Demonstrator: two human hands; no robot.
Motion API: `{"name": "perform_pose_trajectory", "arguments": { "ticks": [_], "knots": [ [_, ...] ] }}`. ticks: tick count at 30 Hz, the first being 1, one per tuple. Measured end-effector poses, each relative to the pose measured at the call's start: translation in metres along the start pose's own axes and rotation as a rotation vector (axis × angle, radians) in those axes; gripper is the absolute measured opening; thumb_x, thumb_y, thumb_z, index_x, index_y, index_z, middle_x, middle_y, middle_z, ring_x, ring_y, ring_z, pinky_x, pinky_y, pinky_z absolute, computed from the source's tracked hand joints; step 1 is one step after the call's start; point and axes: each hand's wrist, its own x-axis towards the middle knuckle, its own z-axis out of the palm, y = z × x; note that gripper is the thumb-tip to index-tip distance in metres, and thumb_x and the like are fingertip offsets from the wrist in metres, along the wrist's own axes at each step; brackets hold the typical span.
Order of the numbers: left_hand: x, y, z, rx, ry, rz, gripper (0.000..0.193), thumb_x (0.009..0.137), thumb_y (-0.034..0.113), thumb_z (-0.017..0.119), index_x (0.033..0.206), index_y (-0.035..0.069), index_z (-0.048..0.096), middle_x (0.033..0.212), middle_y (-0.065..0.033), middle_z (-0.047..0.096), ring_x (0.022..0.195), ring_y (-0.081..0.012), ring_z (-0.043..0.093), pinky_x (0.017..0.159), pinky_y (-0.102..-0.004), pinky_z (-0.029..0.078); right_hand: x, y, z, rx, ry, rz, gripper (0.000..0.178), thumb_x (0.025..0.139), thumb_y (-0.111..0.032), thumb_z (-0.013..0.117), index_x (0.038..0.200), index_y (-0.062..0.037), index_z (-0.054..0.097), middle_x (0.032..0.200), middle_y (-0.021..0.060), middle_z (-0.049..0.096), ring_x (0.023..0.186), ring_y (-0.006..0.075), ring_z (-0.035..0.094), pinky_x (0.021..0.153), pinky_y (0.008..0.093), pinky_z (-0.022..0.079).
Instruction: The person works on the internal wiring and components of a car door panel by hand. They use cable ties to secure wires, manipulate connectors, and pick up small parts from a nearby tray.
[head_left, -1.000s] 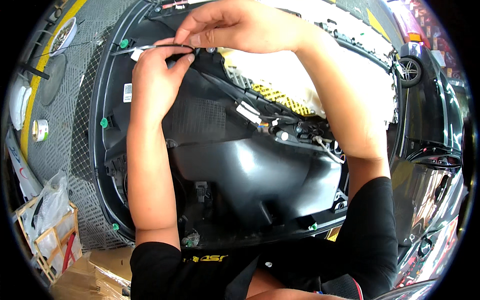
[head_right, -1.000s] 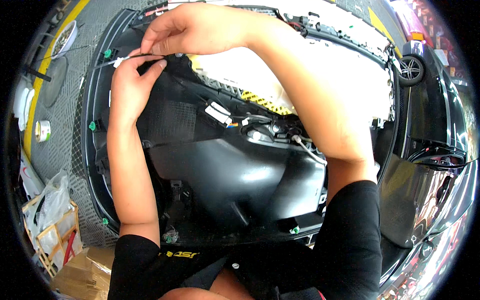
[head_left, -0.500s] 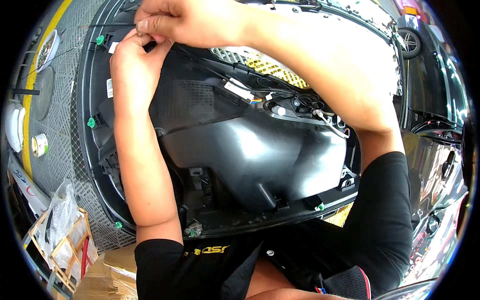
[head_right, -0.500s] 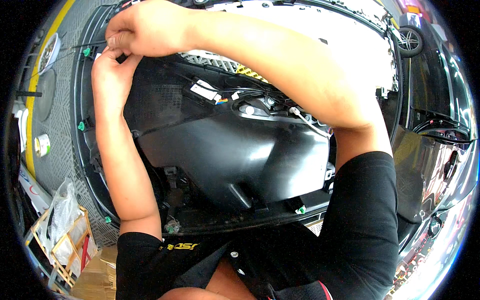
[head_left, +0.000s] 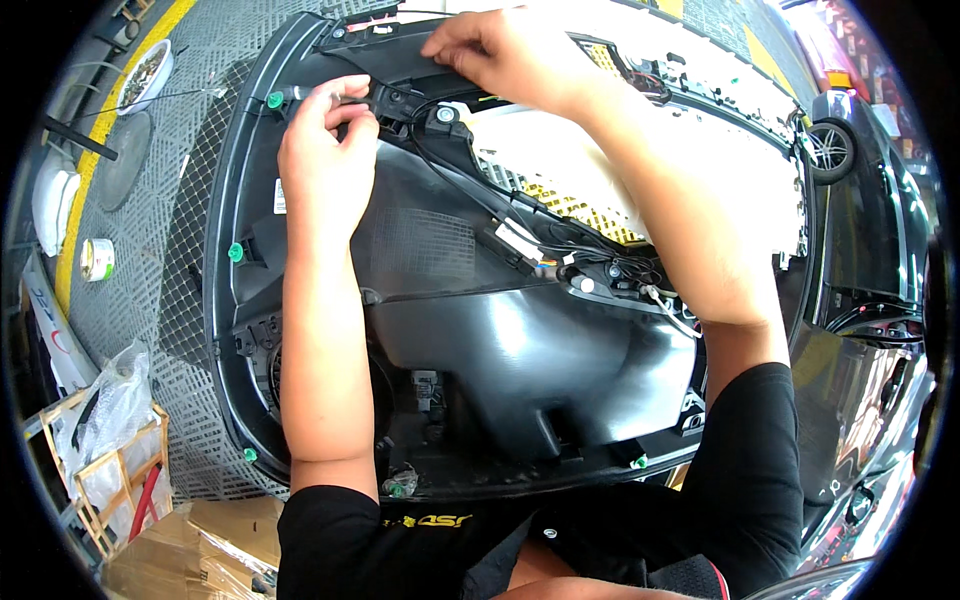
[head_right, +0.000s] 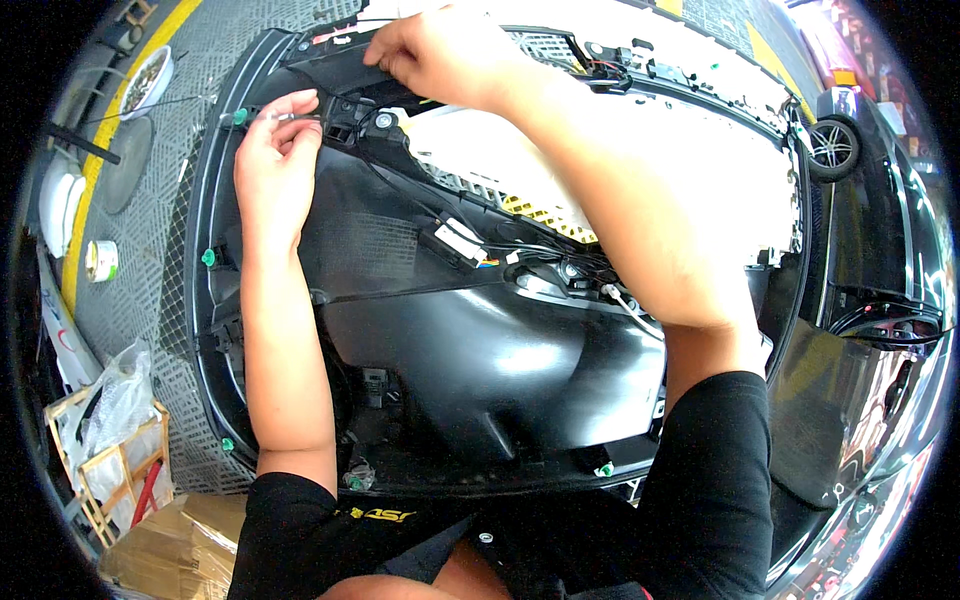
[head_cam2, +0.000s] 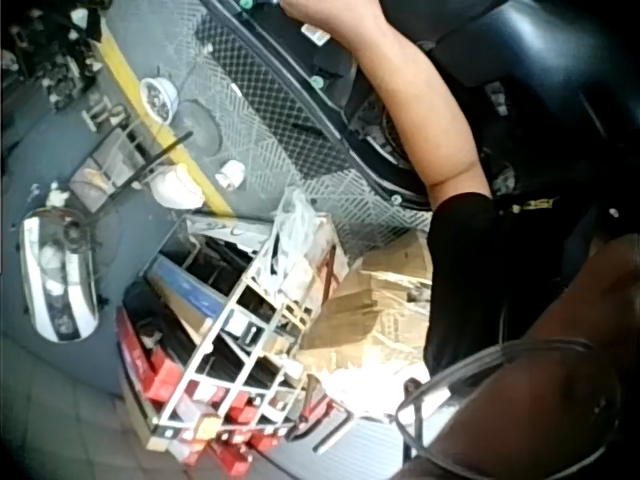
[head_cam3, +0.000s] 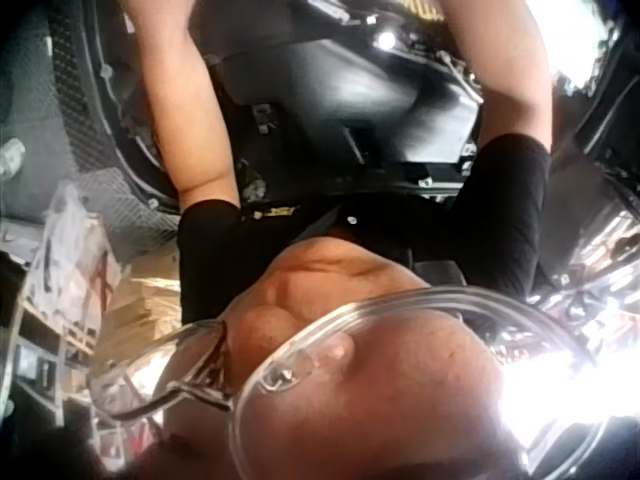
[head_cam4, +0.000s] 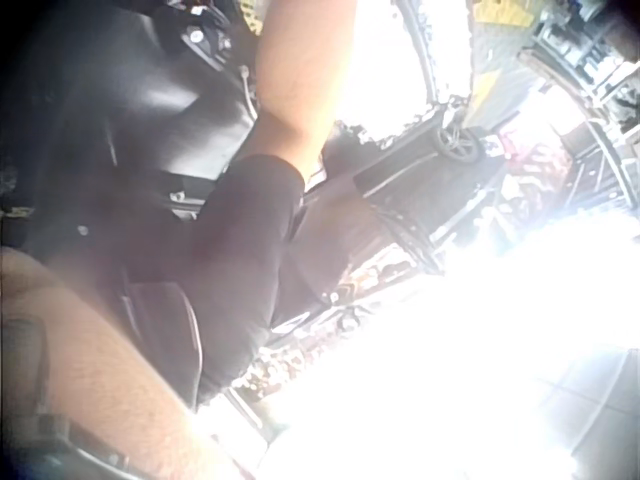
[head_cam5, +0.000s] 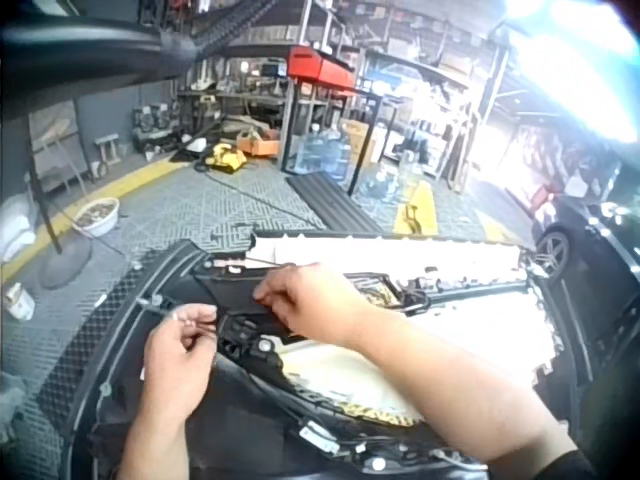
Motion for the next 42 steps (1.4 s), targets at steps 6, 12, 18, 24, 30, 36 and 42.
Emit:
{"name": "perform_pose_trajectory", "arguments": {
  "ticks": [6,12,18,24,30,36,42],
  "knots": [
    [-0.004,0.014,0.005,0.180,-0.049,-0.031,0.024,0.098,0.002,0.067,0.120,0.006,0.075,0.104,-0.0094,0.077,0.096,-0.0142,0.070,0.087,-0.0295,0.054,-0.005,-0.004,-0.010,-0.204,-0.204,-0.003,0.021,0.087,-0.014,0.072,0.104,-0.0165,0.082,0.098,0.0056,0.080,0.095,0.0246,0.077,0.088,0.0377,0.060],
    [-0.005,0.018,0.009,0.175,-0.050,0.026,0.018,0.094,0.001,0.071,0.111,0.003,0.075,0.107,-0.0139,0.076,0.101,-0.0266,0.075,0.091,-0.0375,0.057,-0.007,-0.029,-0.017,-0.398,-0.438,0.096,0.025,0.087,-0.008,0.067,0.106,-0.0123,0.082,0.097,0.0104,0.078,0.094,0.0321,0.075,0.087,0.0414,0.059],
    [-0.005,0.012,0.007,0.222,-0.034,0.072,0.024,0.096,0.002,0.069,0.119,0.004,0.074,0.108,-0.0098,0.077,0.101,-0.0174,0.072,0.092,-0.0327,0.054,-0.005,-0.033,-0.026,-0.291,-0.352,0.110,0.026,0.088,-0.005,0.065,0.108,-0.0090,0.082,0.098,0.0128,0.079,0.095,0.0324,0.075,0.087,0.0434,0.060],
    [-0.005,0.013,0.008,0.253,-0.003,0.106,0.026,0.094,0.002,0.069,0.119,0.005,0.074,0.108,-0.0097,0.075,0.098,-0.0197,0.071,0.091,-0.0342,0.055,0.001,-0.039,-0.102,-0.158,0.112,0.059,0.023,0.092,0.000,0.063,0.109,-0.0038,0.079,0.100,0.0136,0.079,0.088,0.0272,0.076,0.080,0.0358,0.060],
    [-0.002,0.001,0.012,0.287,-0.050,0.243,0.030,0.090,0.001,0.065,0.118,0.005,0.075,0.119,-0.0098,0.072,0.107,-0.0222,0.070,0.095,-0.0357,0.054,-0.142,-0.121,-0.231,-0.590,0.056,0.140,0.025,0.098,0.010,0.058,0.117,0.0049,0.074,0.122,0.0165,0.076,0.108,0.0250,0.074,0.092,0.0323,0.057],
    [0.010,0.002,0.002,0.568,-0.297,0.421,0.029,0.098,0.014,0.066,0.122,0.001,0.075,0.122,-0.0179,0.076,0.112,-0.0294,0.071,0.104,-0.0379,0.051,-0.449,-0.176,-0.267,-0.851,0.913,0.796,0.022,0.105,-0.010,0.063,0.121,-0.0068,0.078,0.108,0.0104,0.080,0.088,0.0119,0.071,0.078,0.0273,0.055],
    [0.029,-0.012,-0.014,0.551,-0.301,0.447,0.035,0.104,0.025,0.062,0.125,0.000,0.075,0.127,-0.0160,0.075,0.115,-0.0288,0.070,0.104,-0.0371,0.052,-0.735,-0.261,-0.032,-1.042,1.291,1.802,0.021,0.096,-0.024,0.065,0.101,-0.0119,0.082,0.092,0.0141,0.078,0.086,0.0319,0.075,0.085,0.0407,0.057]
  ]
}}
